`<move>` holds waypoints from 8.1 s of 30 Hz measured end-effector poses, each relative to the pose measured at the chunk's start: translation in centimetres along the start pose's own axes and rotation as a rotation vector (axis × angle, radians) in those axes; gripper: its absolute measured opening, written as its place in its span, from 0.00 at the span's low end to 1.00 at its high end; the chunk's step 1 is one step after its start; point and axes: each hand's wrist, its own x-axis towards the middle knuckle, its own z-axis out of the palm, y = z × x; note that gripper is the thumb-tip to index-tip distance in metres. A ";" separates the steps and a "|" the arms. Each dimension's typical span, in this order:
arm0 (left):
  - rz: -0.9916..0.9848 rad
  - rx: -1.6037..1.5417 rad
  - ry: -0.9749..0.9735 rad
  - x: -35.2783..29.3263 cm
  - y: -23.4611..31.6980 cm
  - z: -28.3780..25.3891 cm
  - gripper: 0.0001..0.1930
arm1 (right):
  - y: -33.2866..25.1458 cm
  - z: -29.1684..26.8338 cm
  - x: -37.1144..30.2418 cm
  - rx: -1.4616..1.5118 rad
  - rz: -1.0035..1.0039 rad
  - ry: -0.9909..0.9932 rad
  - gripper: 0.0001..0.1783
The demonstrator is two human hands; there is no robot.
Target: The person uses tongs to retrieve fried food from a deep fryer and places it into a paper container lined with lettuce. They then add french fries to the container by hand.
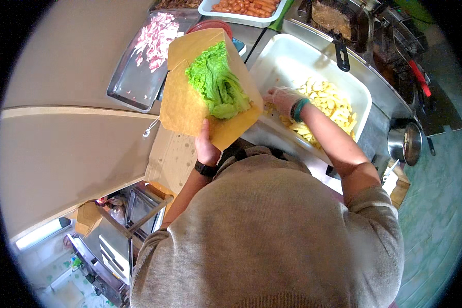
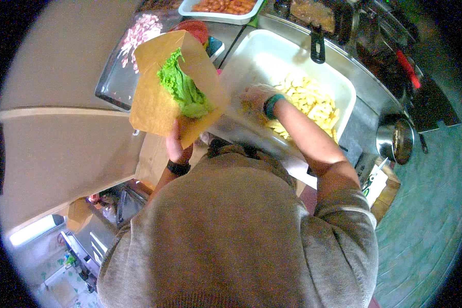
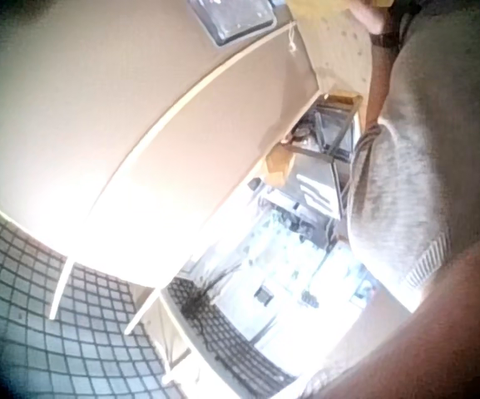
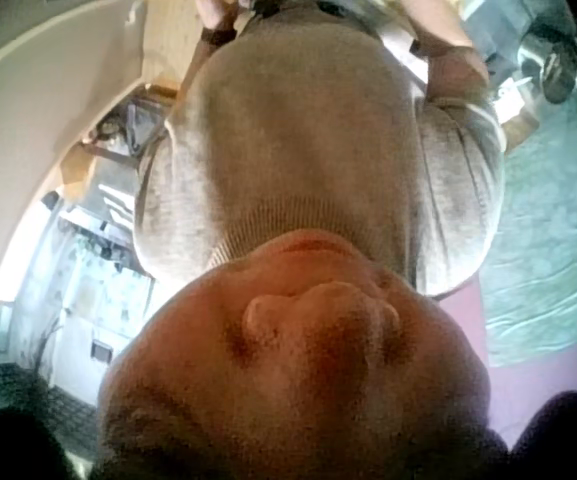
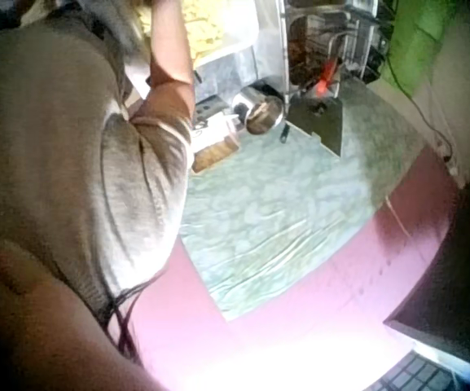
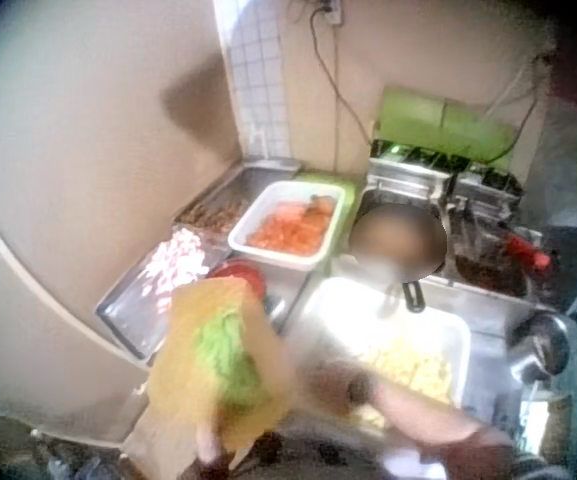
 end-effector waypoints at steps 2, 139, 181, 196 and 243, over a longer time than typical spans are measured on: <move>-0.007 0.077 0.031 -0.4 0.3 -0.1 0.19 | -0.8 -0.4 0.2 -0.007 0.025 0.002 0.23; 0.031 -0.051 0.017 -0.1 -0.2 -0.9 0.20 | -2.5 0.1 1.2 -0.283 0.050 -0.063 0.09; 0.019 -0.052 0.044 1.3 -1.8 -0.4 0.17 | -1.9 1.6 -4.1 0.502 -0.017 0.144 0.04; 0.300 0.762 -0.206 2.5 -3.5 -3.4 0.17 | 16.9 7.8 -34.6 0.378 1.007 1.823 0.11; -0.008 0.360 -0.063 0.4 -2.4 0.1 0.16 | 15.5 3.8 -12.7 -0.267 0.467 0.099 0.20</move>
